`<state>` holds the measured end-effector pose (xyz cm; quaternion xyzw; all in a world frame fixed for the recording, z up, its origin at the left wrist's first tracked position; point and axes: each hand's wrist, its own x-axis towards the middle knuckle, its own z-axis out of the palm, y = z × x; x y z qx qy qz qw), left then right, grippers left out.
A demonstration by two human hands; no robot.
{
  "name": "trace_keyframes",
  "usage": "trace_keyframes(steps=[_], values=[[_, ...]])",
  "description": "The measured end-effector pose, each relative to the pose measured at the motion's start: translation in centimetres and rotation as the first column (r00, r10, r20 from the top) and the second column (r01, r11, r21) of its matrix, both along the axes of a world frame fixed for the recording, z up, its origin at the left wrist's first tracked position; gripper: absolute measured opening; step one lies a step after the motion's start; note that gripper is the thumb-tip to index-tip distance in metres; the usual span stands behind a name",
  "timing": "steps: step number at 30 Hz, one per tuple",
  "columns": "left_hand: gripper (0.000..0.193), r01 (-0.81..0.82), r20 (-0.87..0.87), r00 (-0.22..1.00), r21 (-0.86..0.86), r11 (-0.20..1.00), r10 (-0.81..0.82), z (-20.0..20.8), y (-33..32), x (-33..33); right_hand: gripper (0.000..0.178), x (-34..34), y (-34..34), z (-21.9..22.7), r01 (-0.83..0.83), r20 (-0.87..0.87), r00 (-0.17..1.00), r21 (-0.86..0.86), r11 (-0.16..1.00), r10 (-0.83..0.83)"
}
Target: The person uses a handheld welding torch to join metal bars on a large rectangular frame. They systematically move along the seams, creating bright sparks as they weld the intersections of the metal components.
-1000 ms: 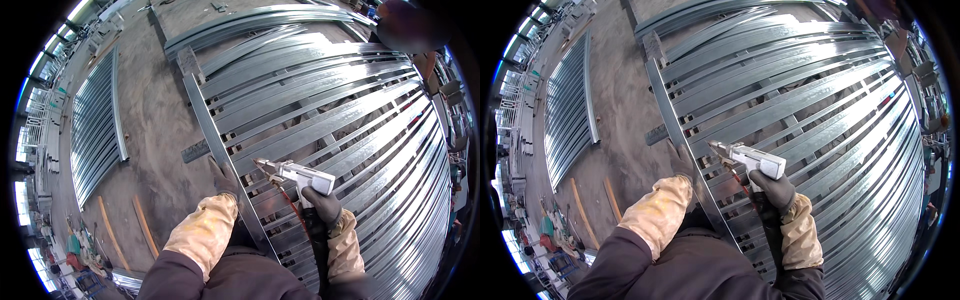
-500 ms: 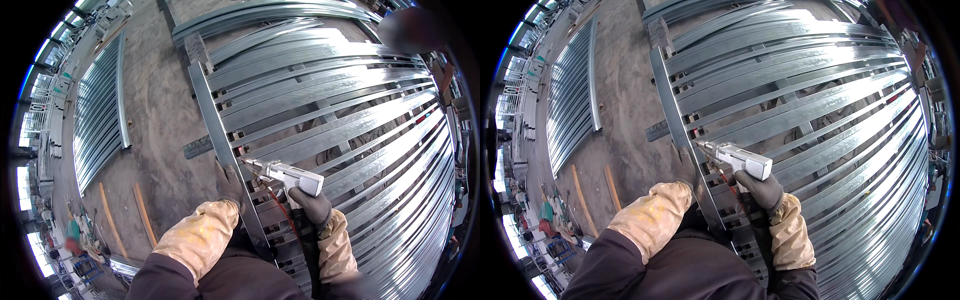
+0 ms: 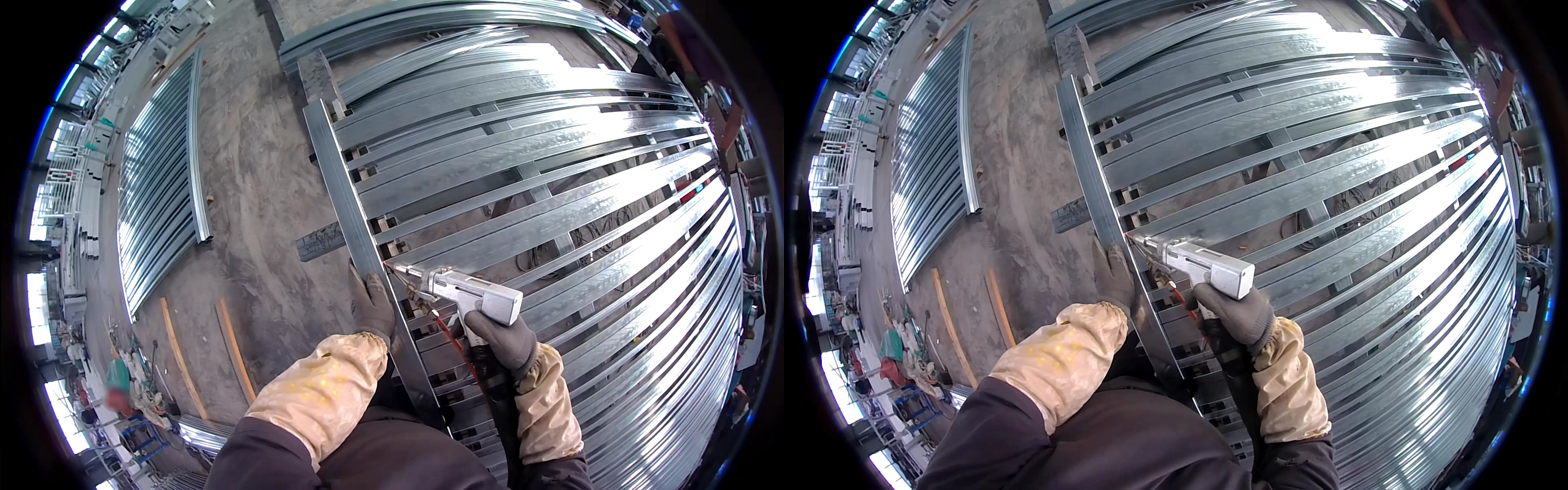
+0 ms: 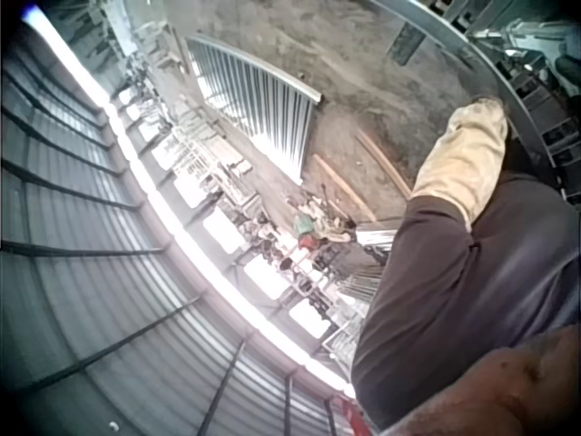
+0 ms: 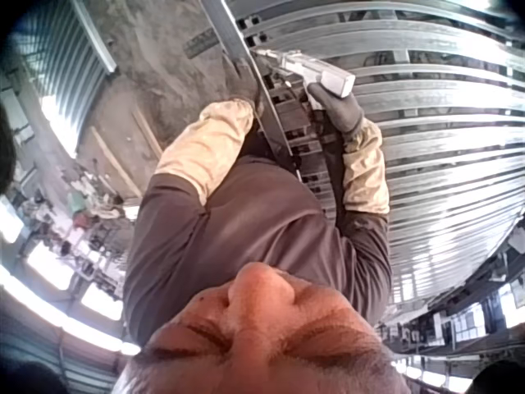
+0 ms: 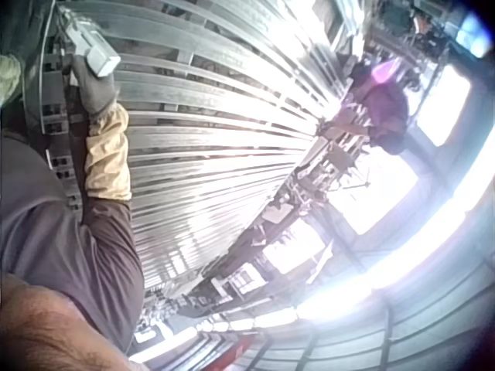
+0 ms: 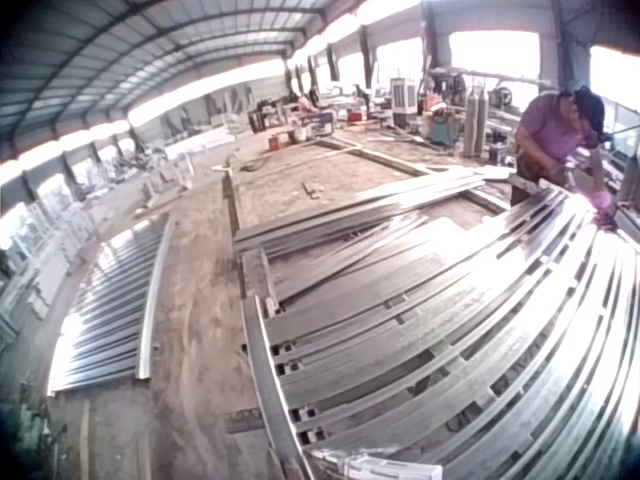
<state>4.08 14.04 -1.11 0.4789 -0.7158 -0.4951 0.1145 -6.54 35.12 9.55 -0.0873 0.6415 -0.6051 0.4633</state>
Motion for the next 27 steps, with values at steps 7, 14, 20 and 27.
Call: trace_keyframes(steps=[7,14,20,27], values=[[0.058,0.019,-0.070,0.997,-0.041,0.999,-0.022,-0.7,-0.1,0.2,0.026,0.0,0.1,-0.4,-0.036,-0.053,0.998,-0.020,0.999,0.034],[0.058,0.032,-0.087,0.995,-0.072,0.997,-0.038,-0.1,0.2,0.1,0.024,0.2,-0.3,0.4,0.004,-0.060,0.998,0.029,1.000,-0.002],[0.057,0.042,-0.091,0.995,-0.080,0.996,-0.049,-0.1,0.1,-0.1,0.025,0.1,-0.1,0.6,-0.047,0.007,0.999,0.086,0.995,0.046],[0.058,0.045,-0.095,0.994,-0.132,0.990,-0.058,-1.0,0.0,0.2,0.027,0.0,0.1,-0.3,-0.087,-0.126,0.988,0.012,0.996,0.088]])
